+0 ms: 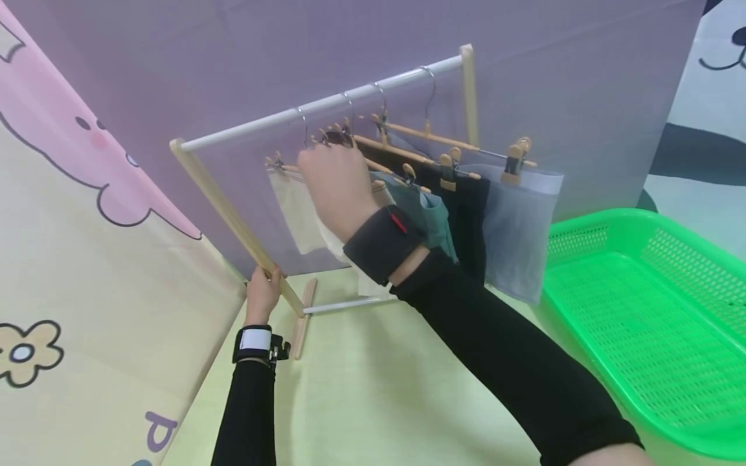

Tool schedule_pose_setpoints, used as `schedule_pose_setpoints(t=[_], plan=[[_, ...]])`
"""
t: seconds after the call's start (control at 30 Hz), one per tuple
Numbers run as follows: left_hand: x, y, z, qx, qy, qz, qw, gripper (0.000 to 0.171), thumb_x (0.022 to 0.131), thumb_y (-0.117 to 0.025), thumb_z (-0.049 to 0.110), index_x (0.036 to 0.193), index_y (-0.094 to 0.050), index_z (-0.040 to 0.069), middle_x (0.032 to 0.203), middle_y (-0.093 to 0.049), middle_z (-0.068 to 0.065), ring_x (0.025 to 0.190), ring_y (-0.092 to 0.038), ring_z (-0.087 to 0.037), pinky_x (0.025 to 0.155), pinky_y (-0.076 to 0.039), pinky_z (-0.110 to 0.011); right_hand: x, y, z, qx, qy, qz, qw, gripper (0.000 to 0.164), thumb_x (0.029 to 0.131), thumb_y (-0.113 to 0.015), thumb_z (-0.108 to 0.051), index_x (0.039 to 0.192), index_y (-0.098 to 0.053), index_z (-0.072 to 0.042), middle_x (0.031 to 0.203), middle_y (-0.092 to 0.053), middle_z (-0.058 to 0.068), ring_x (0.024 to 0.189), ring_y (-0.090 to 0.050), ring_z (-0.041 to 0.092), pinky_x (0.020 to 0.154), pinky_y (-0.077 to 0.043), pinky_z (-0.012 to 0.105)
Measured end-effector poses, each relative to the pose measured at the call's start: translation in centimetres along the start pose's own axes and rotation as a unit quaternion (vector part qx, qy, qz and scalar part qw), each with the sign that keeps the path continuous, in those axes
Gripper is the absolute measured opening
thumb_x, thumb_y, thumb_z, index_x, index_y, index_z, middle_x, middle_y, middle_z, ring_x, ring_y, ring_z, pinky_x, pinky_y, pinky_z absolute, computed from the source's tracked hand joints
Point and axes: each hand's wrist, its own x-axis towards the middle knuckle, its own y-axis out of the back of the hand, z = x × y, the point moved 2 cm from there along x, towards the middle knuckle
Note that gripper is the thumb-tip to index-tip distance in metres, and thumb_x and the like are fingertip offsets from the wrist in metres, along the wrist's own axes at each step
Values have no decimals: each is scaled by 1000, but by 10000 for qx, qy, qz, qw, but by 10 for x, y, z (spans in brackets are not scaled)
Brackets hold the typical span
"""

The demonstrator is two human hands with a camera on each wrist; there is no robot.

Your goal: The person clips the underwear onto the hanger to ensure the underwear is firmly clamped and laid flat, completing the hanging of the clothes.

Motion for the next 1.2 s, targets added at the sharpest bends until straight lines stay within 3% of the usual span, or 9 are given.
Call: schedule_pose_setpoints(t=[0.13, 0.23, 0.4, 0.5, 0.6, 0.73, 0.83, 1.0, 1.2], plan=[[0, 0, 0, -1, 30, -3, 10000, 22, 104, -48, 17, 111, -58, -3, 109, -66, -29, 101, -66, -44, 82, -54, -53, -3, -1, -1, 67, -57, -80, 9999, 18, 97, -57, 0, 94, -72, -9, 87, -66, 11, 78, -57, 25, 56, -44, 33], [1, 0, 0, 14, 6, 6, 10000, 23, 104, -48, 16, 110, -58, -3, 109, -66, -30, 99, -66, -44, 81, -54, -53, -8, -1, -1, -34, 17, 20, 10000, 19, 97, -58, 0, 97, -74, -10, 100, -67, 13, 98, -58, 31, 68, -52, 37], [3, 1, -1, -19, 65, -22, 10000, 24, 104, -48, 18, 112, -57, -2, 110, -66, -28, 102, -66, -43, 82, -54, -52, -23, -1, -4, -254, 459, 851, 9950, 16, 97, -59, -2, 99, -75, -5, 105, -65, 14, 101, -54, 32, 83, -50, 36], [3, 1, -2, -89, 146, -73, 9998, 24, 104, -47, 18, 113, -56, -2, 112, -66, -27, 105, -65, -43, 85, -54, -52, -37, -3, -8, -163, 774, 1433, 9865, 16, 97, -60, -4, 102, -74, 0, 104, -65, 15, 103, -56, 31, 86, -52, 35], [5, 0, -1, -115, 162, -96, 9998, 24, 105, -46, 19, 113, -56, -2, 114, -65, -27, 107, -64, -44, 87, -53, -53, -54, -5, -12, 169, 1132, 1644, 9797, 15, 97, -63, -6, 104, -74, 0, 105, -66, 14, 106, -57, 30, 91, -52, 34], [6, -1, 2, -114, 118, -67, 9998, 24, 105, -46, 19, 112, -56, -2, 114, -65, -28, 107, -64, -44, 87, -53, -53, -81, -10, -18, 741, 1577, 1471, 9737, 18, 91, -72, -8, 107, -75, -2, 105, -69, 12, 105, -58, 28, 95, -51, 33], [6, -3, 5, -148, 123, -65, 9998, 25, 105, -46, 18, 113, -56, -2, 114, -64, -28, 107, -64, -43, 86, -53, -53, -104, -16, -19, 1287, 1677, 1277, 9690, 22, 85, -79, -14, 105, -77, -5, 101, -70, 8, 101, -58, 25, 92, -52, 30], [6, -6, 6, -196, 193, -84, 9996, 26, 106, -45, 20, 115, -56, -2, 115, -63, -29, 107, -64, -43, 86, -53, -52, -141, -34, -11, 2173, 1373, 792, 9632, 15, 84, -80, -20, 94, -78, -10, 91, -67, 0, 92, -55, 18, 80, -53, 25], [1, -3, 0, -134, 276, -26, 9995, 32, 106, -45, 23, 123, -51, -4, 119, -61, -30, 108, -63, -45, 87, -52, -54, -172, -55, 3, 2518, 987, 334, 9622, 5, 86, -79, -18, 89, -77, -14, 87, -64, -4, 86, -54, 13, 74, -52, 26]])
